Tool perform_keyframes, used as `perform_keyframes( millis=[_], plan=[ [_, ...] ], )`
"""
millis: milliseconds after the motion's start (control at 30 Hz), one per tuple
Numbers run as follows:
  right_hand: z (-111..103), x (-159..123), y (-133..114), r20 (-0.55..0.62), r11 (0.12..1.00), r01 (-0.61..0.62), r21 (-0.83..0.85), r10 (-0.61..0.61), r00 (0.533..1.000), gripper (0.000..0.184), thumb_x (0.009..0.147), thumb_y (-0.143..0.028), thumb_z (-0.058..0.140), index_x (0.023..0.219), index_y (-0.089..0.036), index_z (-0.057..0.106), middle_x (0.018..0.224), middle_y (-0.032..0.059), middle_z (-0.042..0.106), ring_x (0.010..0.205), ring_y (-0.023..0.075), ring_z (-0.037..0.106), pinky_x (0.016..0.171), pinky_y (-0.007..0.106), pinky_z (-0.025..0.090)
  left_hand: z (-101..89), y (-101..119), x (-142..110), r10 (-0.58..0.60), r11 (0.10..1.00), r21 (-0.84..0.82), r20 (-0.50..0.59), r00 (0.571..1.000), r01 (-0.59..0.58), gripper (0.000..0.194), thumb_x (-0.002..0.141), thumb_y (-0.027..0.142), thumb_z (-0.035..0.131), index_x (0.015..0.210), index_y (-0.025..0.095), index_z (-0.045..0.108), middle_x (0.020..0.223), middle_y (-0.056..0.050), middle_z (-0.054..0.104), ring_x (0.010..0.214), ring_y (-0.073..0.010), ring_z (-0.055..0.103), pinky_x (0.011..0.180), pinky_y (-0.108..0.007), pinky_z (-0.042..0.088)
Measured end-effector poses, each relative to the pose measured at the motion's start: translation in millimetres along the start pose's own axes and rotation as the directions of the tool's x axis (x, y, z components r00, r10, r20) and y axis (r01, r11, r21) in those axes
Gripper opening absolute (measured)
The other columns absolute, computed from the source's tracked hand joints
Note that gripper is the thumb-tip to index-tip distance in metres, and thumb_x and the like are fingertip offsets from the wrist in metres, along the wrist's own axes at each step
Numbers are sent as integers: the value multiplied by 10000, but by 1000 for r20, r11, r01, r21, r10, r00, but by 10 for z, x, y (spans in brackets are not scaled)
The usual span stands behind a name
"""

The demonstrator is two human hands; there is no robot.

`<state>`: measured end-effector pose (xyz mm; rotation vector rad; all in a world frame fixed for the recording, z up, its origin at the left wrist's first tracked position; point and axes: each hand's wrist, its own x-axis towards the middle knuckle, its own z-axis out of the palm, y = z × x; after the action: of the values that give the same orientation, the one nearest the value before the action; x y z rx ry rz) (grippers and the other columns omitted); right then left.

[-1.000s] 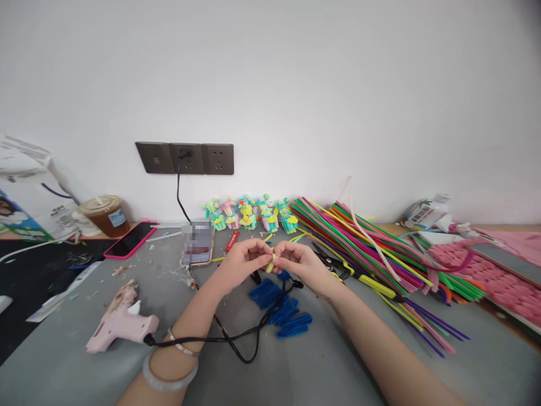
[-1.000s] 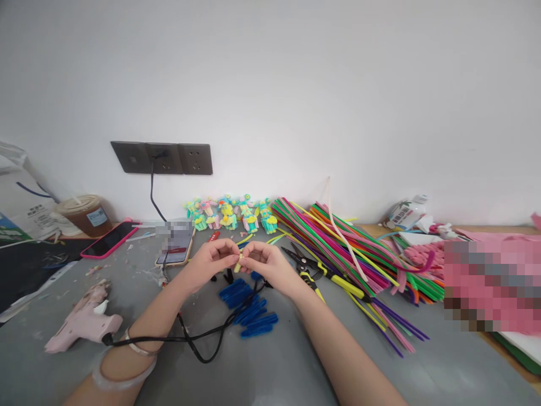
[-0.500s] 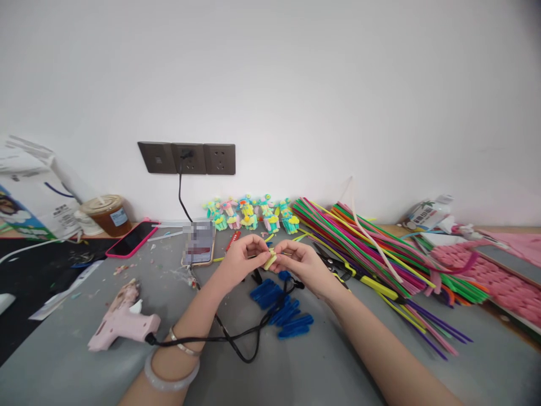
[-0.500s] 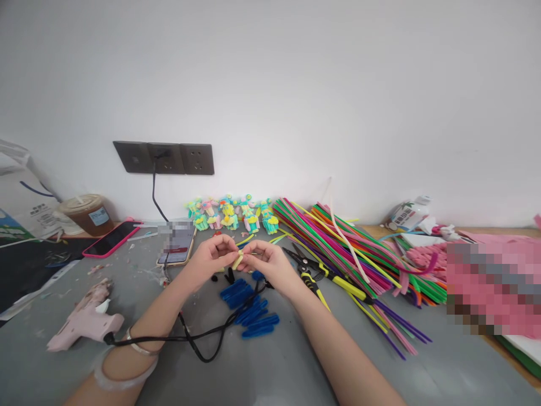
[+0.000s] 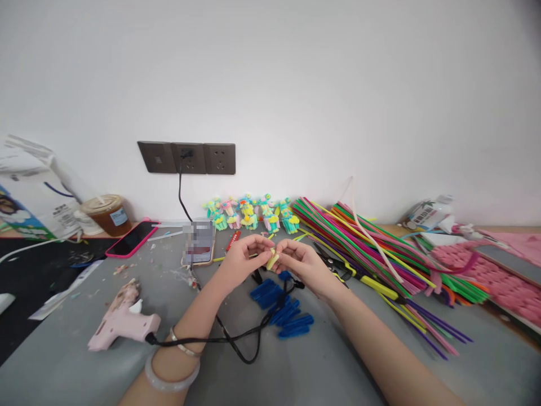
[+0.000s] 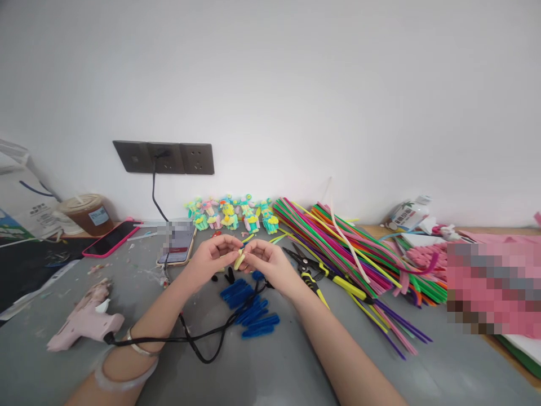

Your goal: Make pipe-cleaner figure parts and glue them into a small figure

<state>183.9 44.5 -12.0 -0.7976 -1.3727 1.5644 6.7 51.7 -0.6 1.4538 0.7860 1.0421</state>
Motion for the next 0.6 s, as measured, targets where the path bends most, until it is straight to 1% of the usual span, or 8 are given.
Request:
perform_keyframes(
  millis=[67, 133, 267, 367, 500, 600],
  plan=[
    [-3, 6, 0, -14, 1000, 8, 11, -8, 1000, 270, 762, -405, 745, 810, -186, 594, 733, 10, 689, 676, 136, 654, 658, 258, 509, 0, 1, -3, -5, 1000, 4, 22, 1000, 5, 279, 777, 369, 694, 941, 147, 654, 825, -36, 650, 761, -142, 607, 675, -244, 494],
    [-2, 12, 0, -40, 1000, 13, 5, -13, 999, 275, 751, -405, 755, 790, -183, 596, 703, 0, 676, 656, 131, 653, 645, 252, 513, -2, -11, -3, -13, 1000, 12, 54, 998, 12, 290, 766, 361, 709, 946, 142, 649, 824, -41, 658, 771, -153, 616, 678, -259, 511],
    [15, 12, -10, -60, 1000, -2, -3, 1, 998, 293, 732, -413, 767, 770, -179, 594, 704, 1, 676, 654, 131, 659, 649, 253, 528, -1, -29, -2, -20, 1000, 4, 61, 998, 20, 269, 736, 335, 745, 873, 134, 629, 753, -19, 642, 706, -137, 611, 633, -252, 517],
    [33, -1, -38, -45, 1000, 2, -6, -3, 999, 286, 742, -413, 759, 780, -183, 592, 707, 1, 673, 654, 134, 661, 668, 268, 543, 9, -20, -12, -45, 994, -95, 68, 997, 52, 251, 732, 326, 754, 825, 138, 617, 739, 0, 631, 687, -116, 607, 643, -239, 511],
    [48, -24, -88, -22, 996, 53, -65, -54, 998, 263, 764, -415, 739, 806, -190, 609, 741, 6, 659, 672, 142, 658, 691, 290, 558, 20, -9, -24, -93, 966, -233, 97, 991, 113, 272, 699, 311, 788, 808, 141, 606, 731, 16, 621, 691, -105, 607, 679, -240, 499],
    [48, -31, -101, -17, 991, 89, -99, -91, 996, 253, 769, -417, 733, 796, -195, 614, 758, 13, 655, 698, 153, 661, 698, 302, 565, 26, 12, -29, -133, 948, -277, 106, 985, 158, 292, 688, 324, 797, 785, 141, 593, 716, 16, 614, 689, -100, 599, 675, -232, 489]
  ],
)
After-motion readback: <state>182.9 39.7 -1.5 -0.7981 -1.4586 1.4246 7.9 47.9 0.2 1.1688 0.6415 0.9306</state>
